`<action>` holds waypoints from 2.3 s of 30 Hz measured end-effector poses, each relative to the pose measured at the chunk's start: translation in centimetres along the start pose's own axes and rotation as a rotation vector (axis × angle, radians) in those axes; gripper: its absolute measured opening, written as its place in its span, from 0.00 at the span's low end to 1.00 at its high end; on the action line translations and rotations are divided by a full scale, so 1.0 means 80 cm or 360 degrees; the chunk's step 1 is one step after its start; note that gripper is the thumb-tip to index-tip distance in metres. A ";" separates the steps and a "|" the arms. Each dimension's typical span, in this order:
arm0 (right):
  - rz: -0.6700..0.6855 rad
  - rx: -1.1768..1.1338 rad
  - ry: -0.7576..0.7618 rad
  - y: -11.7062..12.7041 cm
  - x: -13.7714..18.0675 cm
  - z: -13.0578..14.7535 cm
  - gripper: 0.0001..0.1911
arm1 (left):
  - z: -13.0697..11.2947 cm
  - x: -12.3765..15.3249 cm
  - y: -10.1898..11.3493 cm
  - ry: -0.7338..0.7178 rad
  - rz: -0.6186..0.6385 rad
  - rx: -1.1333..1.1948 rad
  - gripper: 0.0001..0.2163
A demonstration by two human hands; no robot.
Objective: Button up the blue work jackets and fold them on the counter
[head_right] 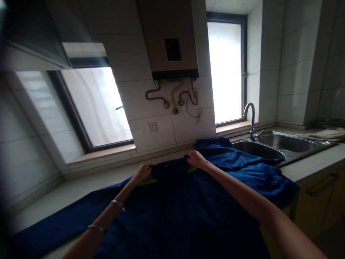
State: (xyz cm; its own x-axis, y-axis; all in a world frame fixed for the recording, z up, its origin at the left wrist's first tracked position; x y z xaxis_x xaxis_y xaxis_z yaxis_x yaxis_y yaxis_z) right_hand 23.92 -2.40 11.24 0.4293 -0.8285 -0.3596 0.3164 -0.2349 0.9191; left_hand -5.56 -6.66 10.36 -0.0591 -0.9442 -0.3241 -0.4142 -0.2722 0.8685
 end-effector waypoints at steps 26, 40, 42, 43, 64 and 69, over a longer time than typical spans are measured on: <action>0.0211 0.0359 0.0428 0.061 -0.001 -0.008 0.23 | -0.029 0.003 0.073 -0.0608 0.0150 -0.0373 0.08; -0.0384 0.0234 0.0836 -0.002 0.042 0.201 0.19 | -0.087 -0.016 0.069 -0.0286 0.0591 0.0210 0.08; -0.0469 0.0264 0.0839 -0.006 0.032 0.209 0.13 | -0.085 -0.014 0.069 -0.0265 0.0580 0.0224 0.08; -0.0497 0.0283 0.0861 -0.008 0.028 0.212 0.11 | -0.084 -0.013 0.070 -0.0261 0.0551 0.0214 0.08; -0.0383 0.0216 0.1111 -0.019 0.032 0.193 0.11 | -0.096 -0.004 0.059 -0.0741 -0.0065 -0.0469 0.13; -0.0351 0.0216 0.1049 0.023 0.030 0.109 0.11 | -0.079 0.006 0.072 -0.0725 0.0004 -0.0435 0.12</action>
State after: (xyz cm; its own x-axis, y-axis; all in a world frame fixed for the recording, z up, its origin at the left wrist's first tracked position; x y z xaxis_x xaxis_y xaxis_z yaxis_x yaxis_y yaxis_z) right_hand 18.14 -9.22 13.44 0.8036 -0.2840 -0.5230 0.3650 -0.4590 0.8100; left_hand -2.21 -9.85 17.59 -0.4736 -0.7852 -0.3991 -0.1652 -0.3658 0.9159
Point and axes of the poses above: each hand's wrist, its own x-axis away from the middle knuckle, its own y-axis out of the back of the hand, z = x × y, the point moved 5 cm from there along -x, towards the middle knuckle, and after that the axes turned 1 degree about -x, right-handed, at the moved point
